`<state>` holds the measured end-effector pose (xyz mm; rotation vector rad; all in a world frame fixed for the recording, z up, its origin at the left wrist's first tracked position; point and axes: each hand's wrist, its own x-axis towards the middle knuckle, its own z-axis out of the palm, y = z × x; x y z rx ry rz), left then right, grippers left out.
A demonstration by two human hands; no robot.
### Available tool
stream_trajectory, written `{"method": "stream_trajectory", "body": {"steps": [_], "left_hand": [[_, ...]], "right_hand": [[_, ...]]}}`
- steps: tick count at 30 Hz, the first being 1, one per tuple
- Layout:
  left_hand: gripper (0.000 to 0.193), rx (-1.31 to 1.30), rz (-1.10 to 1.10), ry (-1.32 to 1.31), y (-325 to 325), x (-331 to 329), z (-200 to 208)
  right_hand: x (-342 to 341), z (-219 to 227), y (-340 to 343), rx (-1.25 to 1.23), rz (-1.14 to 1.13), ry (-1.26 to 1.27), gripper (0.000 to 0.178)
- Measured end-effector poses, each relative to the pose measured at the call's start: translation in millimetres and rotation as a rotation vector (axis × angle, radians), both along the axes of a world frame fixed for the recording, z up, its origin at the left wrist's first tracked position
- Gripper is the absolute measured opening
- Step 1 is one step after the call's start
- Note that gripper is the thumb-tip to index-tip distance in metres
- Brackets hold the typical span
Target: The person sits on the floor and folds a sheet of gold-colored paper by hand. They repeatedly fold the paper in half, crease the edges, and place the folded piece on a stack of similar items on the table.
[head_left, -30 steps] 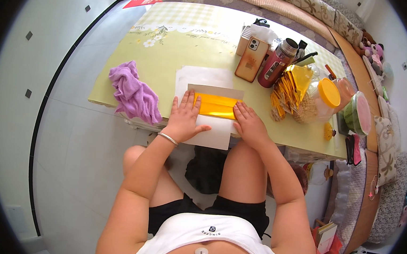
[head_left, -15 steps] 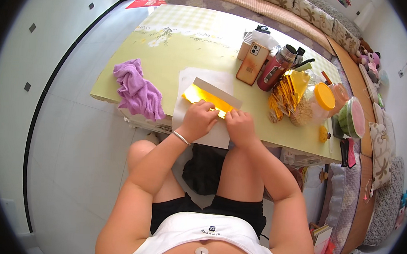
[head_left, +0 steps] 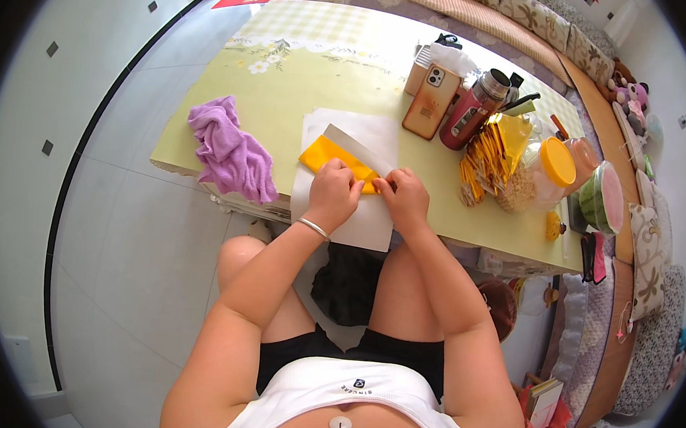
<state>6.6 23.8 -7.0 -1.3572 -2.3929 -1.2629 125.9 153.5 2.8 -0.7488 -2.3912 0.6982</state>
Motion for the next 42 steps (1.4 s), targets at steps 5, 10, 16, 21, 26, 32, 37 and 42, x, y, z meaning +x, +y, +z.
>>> {"method": "stream_trajectory", "body": {"steps": [5,10,16,21,26,32,37,42], "left_hand": [[0.020,-0.074,0.068,0.057,9,2,-1],[0.020,-0.082,0.040,0.028,6,1,3],[0.018,-0.029,0.035,0.050,8,-2,-4],[0.019,-0.148,0.033,0.062,1,-4,5],[0.019,-0.281,-0.006,0.043,-31,-19,27],[0.043,-0.114,-0.376,0.213,-59,-50,36],[0.054,-0.172,-0.537,0.172,-68,-36,34],[0.049,-0.154,-0.429,0.266,-57,-19,20]], "right_hand": [[-3,-4,-2,0.141,-0.007,0.010,0.019],[11,-5,-16,0.485,0.226,0.054,0.055],[21,-8,-37,0.305,0.406,-0.167,0.090],[17,-17,-39,0.330,0.354,-0.212,0.100],[20,3,-42,0.344,0.426,-0.297,0.091],[33,8,-13,0.290,0.627,-0.216,0.068],[43,12,48,0.111,0.682,-0.115,0.037],[29,23,24,-0.110,0.549,-0.103,0.017]]}}
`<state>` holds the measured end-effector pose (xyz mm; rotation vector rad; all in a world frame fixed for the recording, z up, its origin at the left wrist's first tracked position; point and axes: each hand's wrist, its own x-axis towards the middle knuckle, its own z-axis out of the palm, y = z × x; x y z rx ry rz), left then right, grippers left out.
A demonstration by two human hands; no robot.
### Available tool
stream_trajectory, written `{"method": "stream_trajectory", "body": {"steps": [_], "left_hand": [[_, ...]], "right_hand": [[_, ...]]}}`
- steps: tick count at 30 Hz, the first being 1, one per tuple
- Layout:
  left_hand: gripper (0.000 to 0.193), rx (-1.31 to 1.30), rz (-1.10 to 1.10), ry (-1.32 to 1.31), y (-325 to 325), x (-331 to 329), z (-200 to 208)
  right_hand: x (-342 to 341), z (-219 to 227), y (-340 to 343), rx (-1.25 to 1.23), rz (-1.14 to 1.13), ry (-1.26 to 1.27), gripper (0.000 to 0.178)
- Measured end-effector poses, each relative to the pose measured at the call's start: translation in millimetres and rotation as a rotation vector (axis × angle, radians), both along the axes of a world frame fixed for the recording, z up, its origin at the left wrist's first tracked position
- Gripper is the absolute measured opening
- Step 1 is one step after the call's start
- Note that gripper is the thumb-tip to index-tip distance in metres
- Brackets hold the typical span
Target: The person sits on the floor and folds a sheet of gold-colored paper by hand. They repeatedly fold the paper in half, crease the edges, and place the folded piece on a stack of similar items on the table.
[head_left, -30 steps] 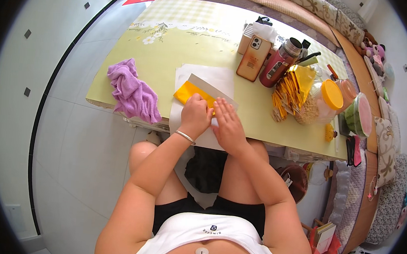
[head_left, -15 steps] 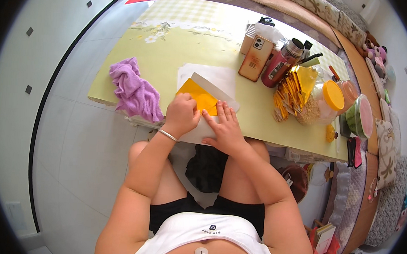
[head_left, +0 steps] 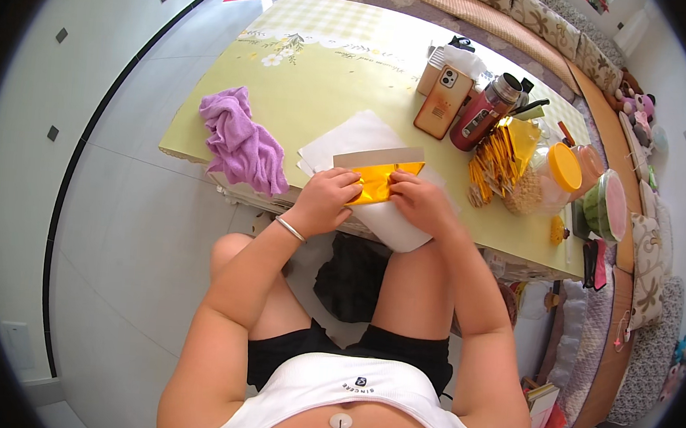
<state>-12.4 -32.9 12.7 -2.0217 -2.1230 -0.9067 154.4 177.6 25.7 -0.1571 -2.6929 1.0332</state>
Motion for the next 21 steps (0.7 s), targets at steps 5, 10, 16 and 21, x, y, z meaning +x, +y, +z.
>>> {"method": "stream_trajectory", "body": {"steps": [5,10,16,21], "left_hand": [[0.026,0.012,-0.035,-0.272,-3,-19,-1],[0.012,0.037,0.103,-0.490,0,-32,-1],[0.014,0.089,0.319,-0.347,20,-31,-9],[0.016,0.077,0.370,-0.274,28,-29,-9]], "right_hand": [[-12,-8,-46,0.263,-0.155,0.207,0.030],[-23,-24,-62,0.272,-0.310,0.246,0.024],[-31,-22,-70,0.265,-0.445,0.242,0.021],[-33,-20,-71,0.277,-0.468,0.265,0.021]]}}
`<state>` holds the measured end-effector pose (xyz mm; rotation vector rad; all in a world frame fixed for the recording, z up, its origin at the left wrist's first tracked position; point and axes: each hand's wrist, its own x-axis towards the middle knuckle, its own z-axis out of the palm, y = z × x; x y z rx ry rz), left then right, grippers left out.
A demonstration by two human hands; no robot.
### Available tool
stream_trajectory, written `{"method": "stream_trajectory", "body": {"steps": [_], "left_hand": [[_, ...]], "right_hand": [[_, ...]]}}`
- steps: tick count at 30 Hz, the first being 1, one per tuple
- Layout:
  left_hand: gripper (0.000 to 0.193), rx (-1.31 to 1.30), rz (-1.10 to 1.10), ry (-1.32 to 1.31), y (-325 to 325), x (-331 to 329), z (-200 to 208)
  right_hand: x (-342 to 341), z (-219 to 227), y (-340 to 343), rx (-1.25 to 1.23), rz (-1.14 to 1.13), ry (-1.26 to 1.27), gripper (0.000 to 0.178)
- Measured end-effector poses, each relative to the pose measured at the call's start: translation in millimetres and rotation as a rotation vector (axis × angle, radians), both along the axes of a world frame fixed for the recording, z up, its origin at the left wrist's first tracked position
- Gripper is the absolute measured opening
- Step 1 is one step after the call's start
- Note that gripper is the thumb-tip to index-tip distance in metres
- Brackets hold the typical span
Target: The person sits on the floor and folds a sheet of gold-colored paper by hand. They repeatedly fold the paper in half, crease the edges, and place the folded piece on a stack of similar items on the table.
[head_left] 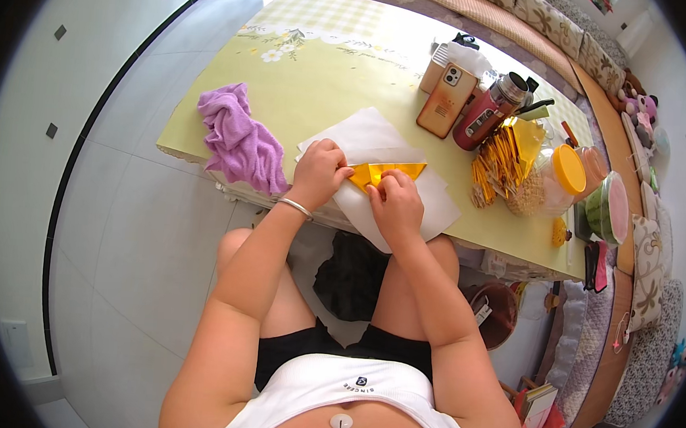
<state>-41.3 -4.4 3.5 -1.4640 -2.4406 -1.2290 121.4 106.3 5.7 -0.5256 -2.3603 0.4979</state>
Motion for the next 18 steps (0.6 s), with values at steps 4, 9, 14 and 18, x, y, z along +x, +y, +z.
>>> {"method": "stream_trajectory", "body": {"steps": [4,9,14,18], "left_hand": [[0.017,-0.056,0.003,0.019,3,-1,5],[0.018,-0.103,0.018,0.014,6,-1,6],[0.018,-0.114,0.041,0.053,9,1,3],[0.018,-0.066,0.063,0.089,11,4,-1]], "right_hand": [[-1,4,-1,0.053,-0.016,-0.036,0.020],[-2,2,-3,0.179,-0.004,-0.085,0.044],[-5,-3,-2,0.246,0.006,-0.092,0.039],[-8,-10,1,0.278,0.006,-0.118,0.039]]}}
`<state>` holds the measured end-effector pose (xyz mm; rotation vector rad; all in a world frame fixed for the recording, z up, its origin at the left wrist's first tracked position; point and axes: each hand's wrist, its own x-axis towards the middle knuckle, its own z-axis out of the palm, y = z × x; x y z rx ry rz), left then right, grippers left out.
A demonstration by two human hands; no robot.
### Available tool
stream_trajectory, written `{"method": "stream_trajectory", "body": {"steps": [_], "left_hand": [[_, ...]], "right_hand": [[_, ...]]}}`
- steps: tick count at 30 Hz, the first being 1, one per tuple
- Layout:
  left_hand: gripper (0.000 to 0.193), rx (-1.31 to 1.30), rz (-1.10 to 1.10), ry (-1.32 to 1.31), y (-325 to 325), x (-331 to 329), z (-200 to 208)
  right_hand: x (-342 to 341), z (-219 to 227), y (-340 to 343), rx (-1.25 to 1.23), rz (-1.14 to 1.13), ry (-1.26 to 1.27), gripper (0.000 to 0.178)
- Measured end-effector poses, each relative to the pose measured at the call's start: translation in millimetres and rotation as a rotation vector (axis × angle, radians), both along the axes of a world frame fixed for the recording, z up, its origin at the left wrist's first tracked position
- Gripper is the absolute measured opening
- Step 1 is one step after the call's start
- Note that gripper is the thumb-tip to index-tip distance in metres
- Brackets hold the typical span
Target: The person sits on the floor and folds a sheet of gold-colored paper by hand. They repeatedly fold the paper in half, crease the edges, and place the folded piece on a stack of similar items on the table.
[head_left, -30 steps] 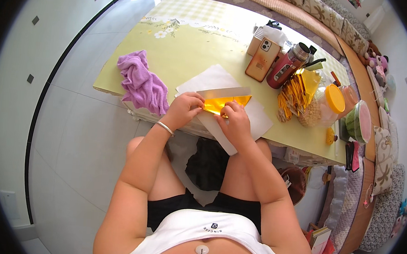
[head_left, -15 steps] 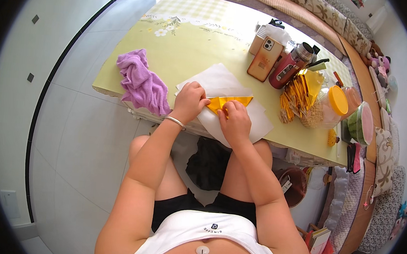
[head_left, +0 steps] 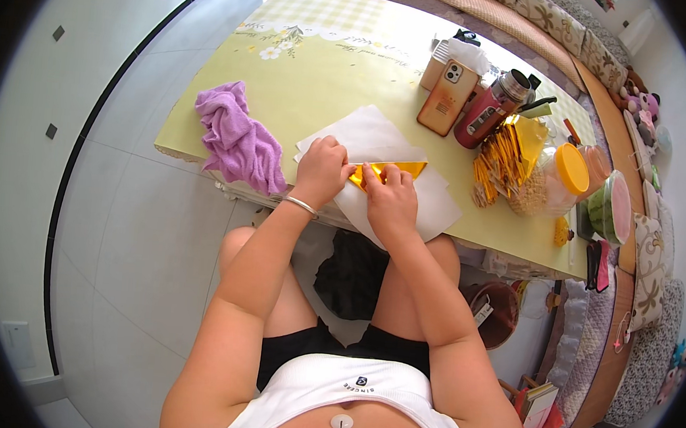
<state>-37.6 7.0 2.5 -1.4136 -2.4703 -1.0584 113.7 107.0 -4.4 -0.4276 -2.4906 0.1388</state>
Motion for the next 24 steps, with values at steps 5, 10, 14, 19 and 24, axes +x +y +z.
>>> {"method": "stream_trajectory", "body": {"steps": [5,10,14,19,24], "left_hand": [[0.010,0.110,0.083,0.129,-1,17,-4],[0.005,0.092,-0.044,0.386,-10,16,-11],[0.007,-0.016,0.071,0.475,-15,27,-15],[0.014,-0.054,0.065,0.217,-13,26,7],[0.026,0.096,0.124,0.263,4,14,-3]], "right_hand": [[1,0,1,-0.004,-0.004,-0.007,0.039],[1,3,1,0.006,-0.009,-0.017,0.038],[0,1,2,0.024,-0.005,-0.018,0.036],[3,2,6,-0.007,0.009,-0.057,0.045],[4,26,25,-0.259,-0.075,-0.160,0.069]]}}
